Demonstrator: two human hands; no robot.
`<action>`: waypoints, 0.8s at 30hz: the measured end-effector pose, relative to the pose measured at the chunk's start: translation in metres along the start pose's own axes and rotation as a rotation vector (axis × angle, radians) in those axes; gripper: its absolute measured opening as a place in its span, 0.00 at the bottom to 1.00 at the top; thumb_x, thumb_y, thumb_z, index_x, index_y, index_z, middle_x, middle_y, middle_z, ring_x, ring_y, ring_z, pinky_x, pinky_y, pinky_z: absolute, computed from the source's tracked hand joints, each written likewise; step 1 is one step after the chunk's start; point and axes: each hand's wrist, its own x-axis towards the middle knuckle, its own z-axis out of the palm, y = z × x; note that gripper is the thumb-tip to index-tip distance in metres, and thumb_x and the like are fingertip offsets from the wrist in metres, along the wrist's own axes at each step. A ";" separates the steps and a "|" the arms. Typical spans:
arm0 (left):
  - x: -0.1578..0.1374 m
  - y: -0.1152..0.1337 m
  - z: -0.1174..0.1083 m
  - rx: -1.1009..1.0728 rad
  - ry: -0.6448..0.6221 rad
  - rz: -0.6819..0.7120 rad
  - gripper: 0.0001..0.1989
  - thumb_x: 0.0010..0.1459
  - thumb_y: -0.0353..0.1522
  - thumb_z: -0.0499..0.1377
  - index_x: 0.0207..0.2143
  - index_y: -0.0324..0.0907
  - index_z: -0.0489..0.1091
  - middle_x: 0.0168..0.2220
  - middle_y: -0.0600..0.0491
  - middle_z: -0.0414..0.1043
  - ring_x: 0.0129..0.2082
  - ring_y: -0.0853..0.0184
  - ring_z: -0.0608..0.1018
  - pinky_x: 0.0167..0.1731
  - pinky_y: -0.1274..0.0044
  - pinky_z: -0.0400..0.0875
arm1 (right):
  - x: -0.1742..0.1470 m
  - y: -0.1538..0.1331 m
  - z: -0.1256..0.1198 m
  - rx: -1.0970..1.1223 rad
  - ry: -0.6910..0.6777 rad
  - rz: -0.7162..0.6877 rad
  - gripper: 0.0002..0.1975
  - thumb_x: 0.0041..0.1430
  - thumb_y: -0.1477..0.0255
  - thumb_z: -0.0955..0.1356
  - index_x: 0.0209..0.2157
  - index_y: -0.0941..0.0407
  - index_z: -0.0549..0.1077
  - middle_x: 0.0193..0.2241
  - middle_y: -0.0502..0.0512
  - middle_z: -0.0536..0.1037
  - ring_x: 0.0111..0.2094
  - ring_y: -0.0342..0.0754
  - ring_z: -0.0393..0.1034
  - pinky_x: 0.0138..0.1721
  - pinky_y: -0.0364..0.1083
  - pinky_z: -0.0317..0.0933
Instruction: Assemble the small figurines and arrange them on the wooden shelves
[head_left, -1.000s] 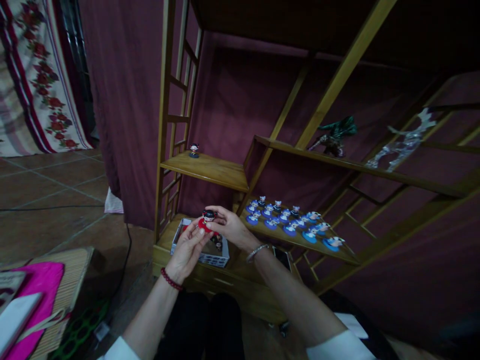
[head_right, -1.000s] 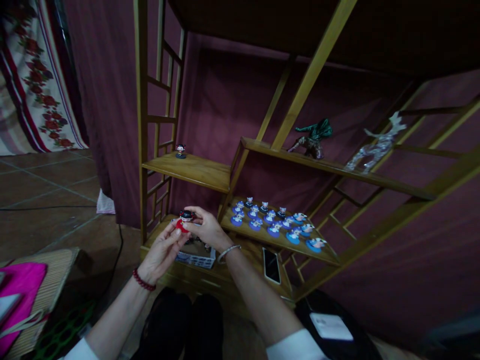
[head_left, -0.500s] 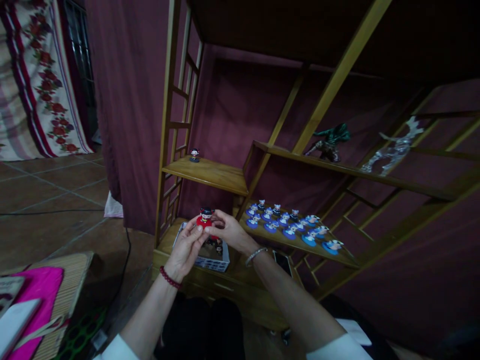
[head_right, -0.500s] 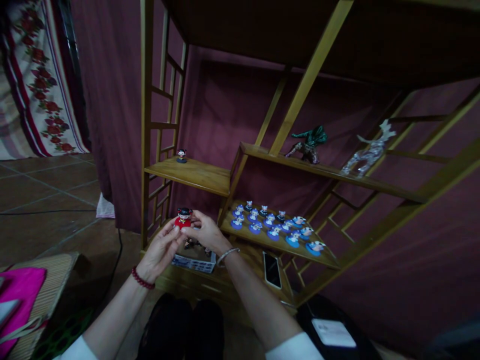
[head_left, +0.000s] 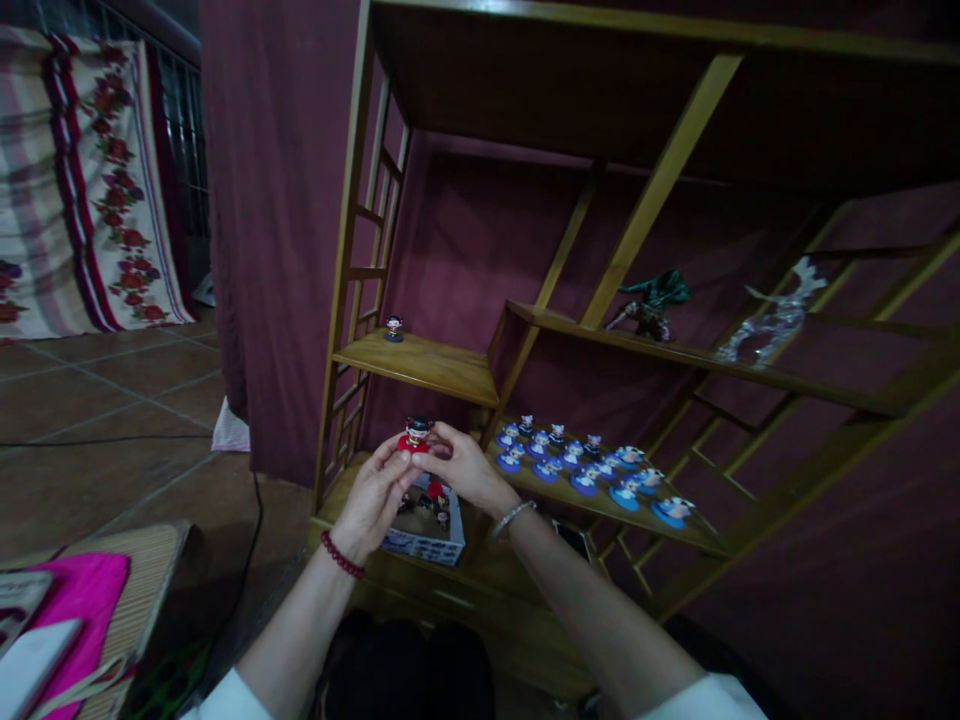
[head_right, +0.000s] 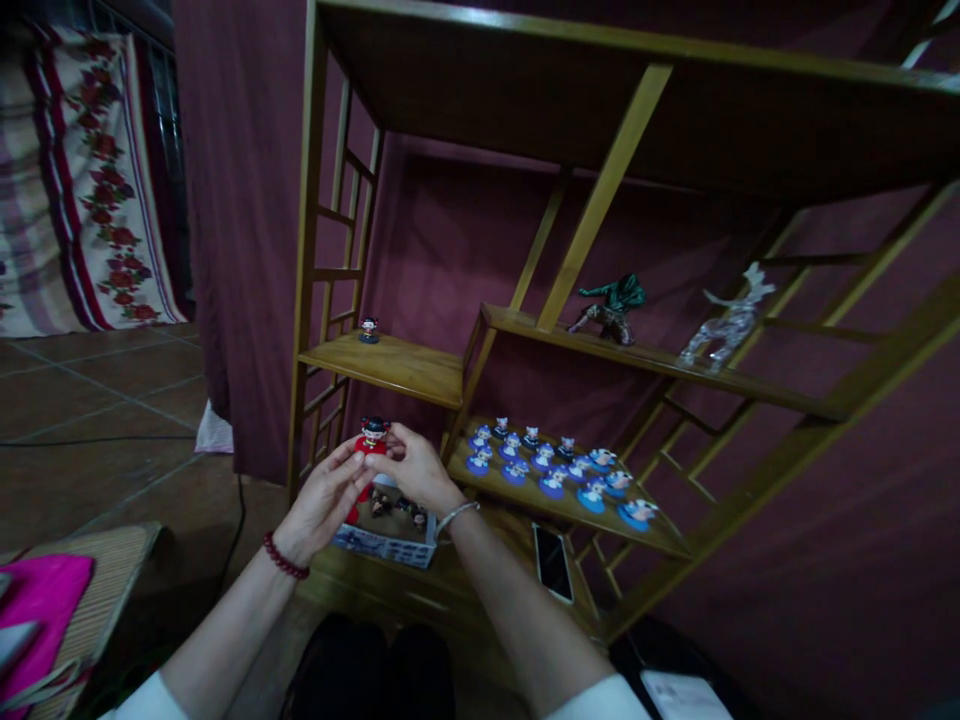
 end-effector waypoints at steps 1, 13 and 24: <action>0.001 0.002 0.001 0.010 0.007 0.002 0.14 0.48 0.28 0.59 0.39 0.39 0.68 0.41 0.49 0.70 0.41 0.66 0.72 0.46 0.74 0.63 | 0.001 -0.002 -0.001 -0.001 -0.001 -0.004 0.15 0.46 0.67 0.68 0.36 0.58 0.67 0.36 0.53 0.73 0.38 0.44 0.67 0.40 0.45 0.61; 0.014 0.026 0.013 0.148 0.075 0.016 0.14 0.44 0.27 0.62 0.37 0.37 0.68 0.37 0.49 0.71 0.36 0.69 0.73 0.40 0.77 0.67 | 0.018 -0.019 -0.007 0.079 0.012 -0.001 0.15 0.43 0.68 0.69 0.34 0.57 0.66 0.35 0.52 0.74 0.37 0.44 0.68 0.40 0.46 0.63; 0.039 0.044 0.028 0.336 0.037 0.157 0.16 0.43 0.30 0.62 0.36 0.36 0.68 0.33 0.50 0.71 0.30 0.71 0.72 0.35 0.76 0.67 | 0.041 -0.036 -0.021 0.118 0.034 -0.019 0.17 0.41 0.69 0.70 0.36 0.57 0.67 0.36 0.53 0.74 0.37 0.44 0.69 0.43 0.48 0.62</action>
